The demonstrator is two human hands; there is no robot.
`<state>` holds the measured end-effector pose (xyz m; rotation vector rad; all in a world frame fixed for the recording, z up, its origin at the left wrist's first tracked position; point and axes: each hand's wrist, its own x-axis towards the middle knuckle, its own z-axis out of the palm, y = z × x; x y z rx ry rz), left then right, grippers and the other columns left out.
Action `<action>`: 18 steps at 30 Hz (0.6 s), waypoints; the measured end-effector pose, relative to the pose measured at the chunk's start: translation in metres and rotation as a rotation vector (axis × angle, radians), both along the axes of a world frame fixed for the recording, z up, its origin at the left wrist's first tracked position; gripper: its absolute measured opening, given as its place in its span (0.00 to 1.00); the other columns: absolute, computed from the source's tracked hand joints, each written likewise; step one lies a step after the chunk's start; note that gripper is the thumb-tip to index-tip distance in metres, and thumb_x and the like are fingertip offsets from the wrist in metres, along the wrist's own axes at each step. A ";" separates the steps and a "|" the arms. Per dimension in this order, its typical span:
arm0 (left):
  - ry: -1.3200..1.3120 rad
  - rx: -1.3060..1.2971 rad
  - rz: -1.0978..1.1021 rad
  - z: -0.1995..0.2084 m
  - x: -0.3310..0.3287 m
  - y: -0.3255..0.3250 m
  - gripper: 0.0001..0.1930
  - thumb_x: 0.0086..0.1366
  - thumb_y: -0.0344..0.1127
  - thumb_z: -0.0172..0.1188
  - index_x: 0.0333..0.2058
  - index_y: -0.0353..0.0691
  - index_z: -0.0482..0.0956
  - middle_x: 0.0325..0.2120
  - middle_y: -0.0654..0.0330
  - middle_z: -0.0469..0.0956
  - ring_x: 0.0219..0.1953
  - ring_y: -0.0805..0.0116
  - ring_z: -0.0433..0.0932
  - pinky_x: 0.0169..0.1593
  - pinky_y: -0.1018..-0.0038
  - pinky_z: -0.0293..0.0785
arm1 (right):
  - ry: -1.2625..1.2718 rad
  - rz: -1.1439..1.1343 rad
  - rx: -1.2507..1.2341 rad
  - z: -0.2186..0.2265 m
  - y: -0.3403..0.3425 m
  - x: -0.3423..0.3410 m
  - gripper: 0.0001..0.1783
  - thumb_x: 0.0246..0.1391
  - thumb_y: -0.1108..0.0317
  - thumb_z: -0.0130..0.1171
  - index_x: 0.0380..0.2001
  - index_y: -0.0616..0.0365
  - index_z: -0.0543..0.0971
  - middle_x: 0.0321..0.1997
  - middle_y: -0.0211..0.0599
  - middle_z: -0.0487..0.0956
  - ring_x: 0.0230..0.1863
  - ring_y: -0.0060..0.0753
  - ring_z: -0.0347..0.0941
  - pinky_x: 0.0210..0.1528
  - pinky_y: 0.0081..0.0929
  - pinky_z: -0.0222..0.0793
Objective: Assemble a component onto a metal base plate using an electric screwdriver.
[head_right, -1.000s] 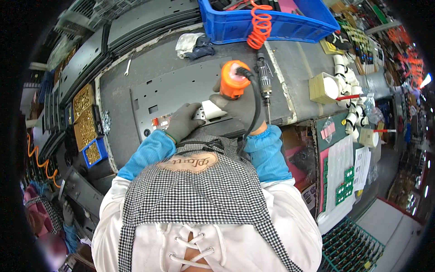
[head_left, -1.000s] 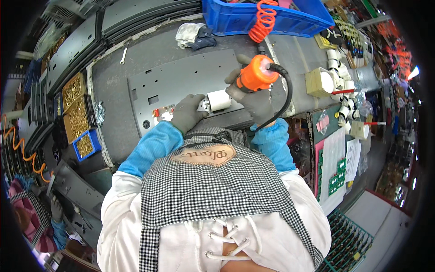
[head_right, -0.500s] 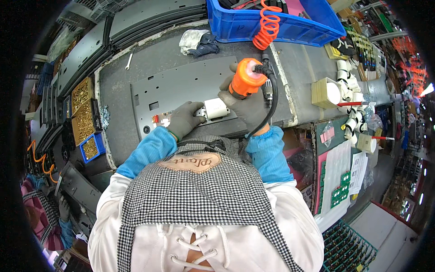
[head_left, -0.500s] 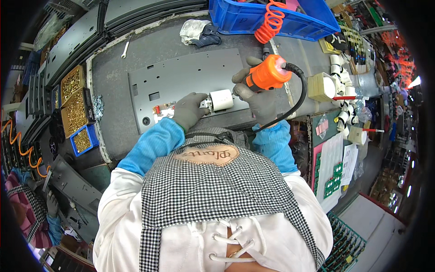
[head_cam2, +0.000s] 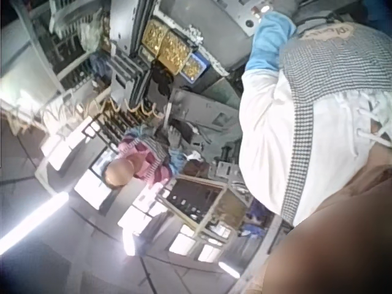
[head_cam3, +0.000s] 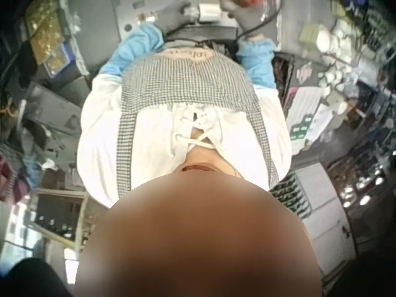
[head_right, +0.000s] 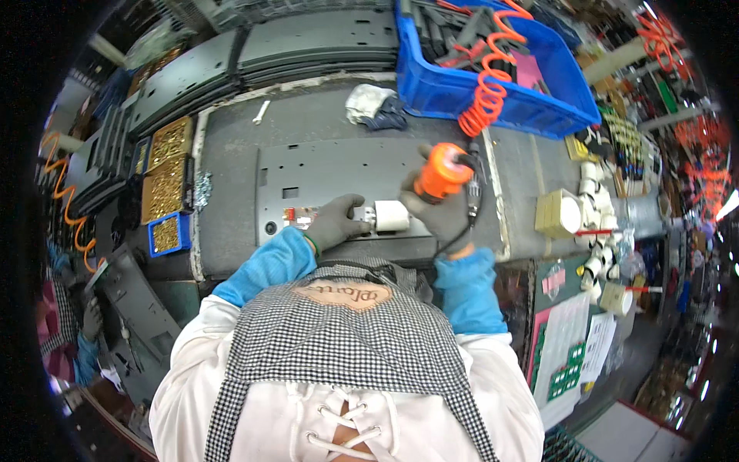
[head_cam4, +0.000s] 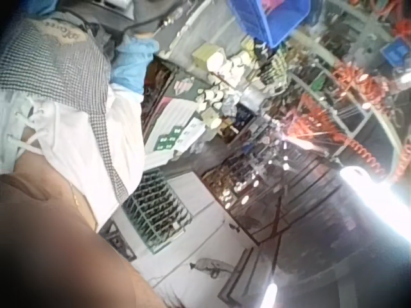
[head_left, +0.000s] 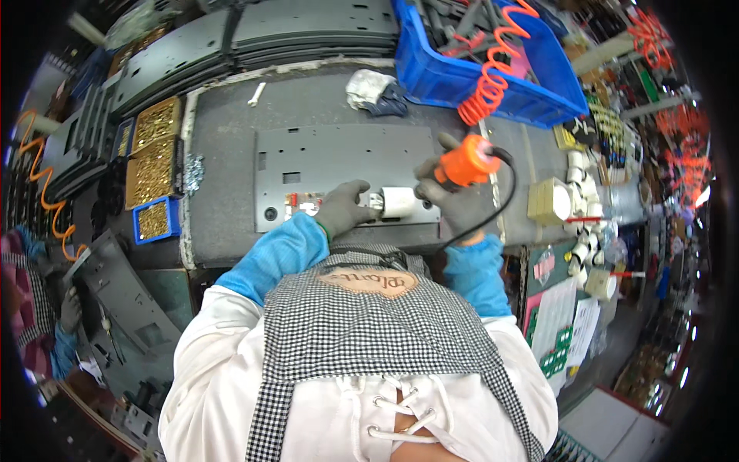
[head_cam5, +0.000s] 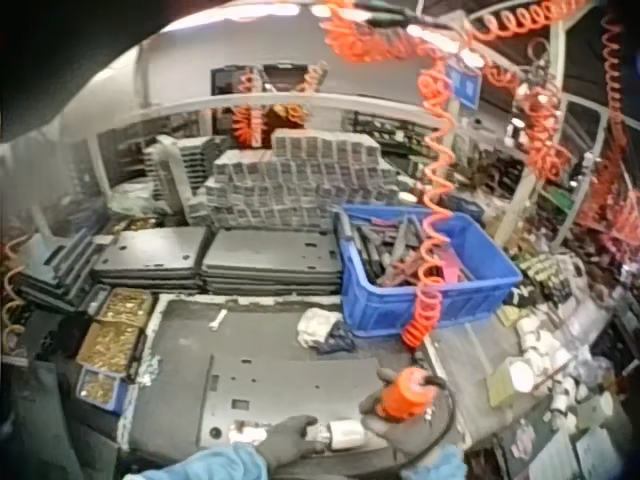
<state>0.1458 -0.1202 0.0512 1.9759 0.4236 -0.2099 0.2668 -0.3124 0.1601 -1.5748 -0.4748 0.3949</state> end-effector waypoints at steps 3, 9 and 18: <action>-0.055 -0.847 0.323 -0.010 -0.007 0.021 0.23 0.65 0.35 0.63 0.55 0.31 0.72 0.45 0.50 0.78 0.44 0.62 0.79 0.46 0.69 0.80 | -0.078 -0.002 -0.012 0.024 -0.030 0.010 0.45 0.44 0.76 0.71 0.66 0.62 0.62 0.40 0.33 0.80 0.40 0.28 0.76 0.46 0.31 0.75; -0.106 -1.613 0.552 -0.006 -0.035 0.029 0.19 0.73 0.30 0.49 0.59 0.28 0.66 0.49 0.48 0.75 0.42 0.68 0.79 0.44 0.79 0.84 | -0.220 -0.062 0.675 0.072 0.018 -0.019 0.46 0.54 0.59 0.66 0.69 0.59 0.54 0.39 0.37 0.79 0.42 0.39 0.77 0.53 0.50 0.73; -0.123 -1.722 0.387 0.000 -0.051 0.034 0.18 0.75 0.31 0.47 0.59 0.31 0.65 0.54 0.46 0.73 0.43 0.65 0.80 0.40 0.78 0.85 | 0.011 -0.138 0.661 0.033 0.053 -0.069 0.33 0.58 0.57 0.62 0.62 0.57 0.65 0.40 0.34 0.79 0.44 0.37 0.76 0.60 0.52 0.69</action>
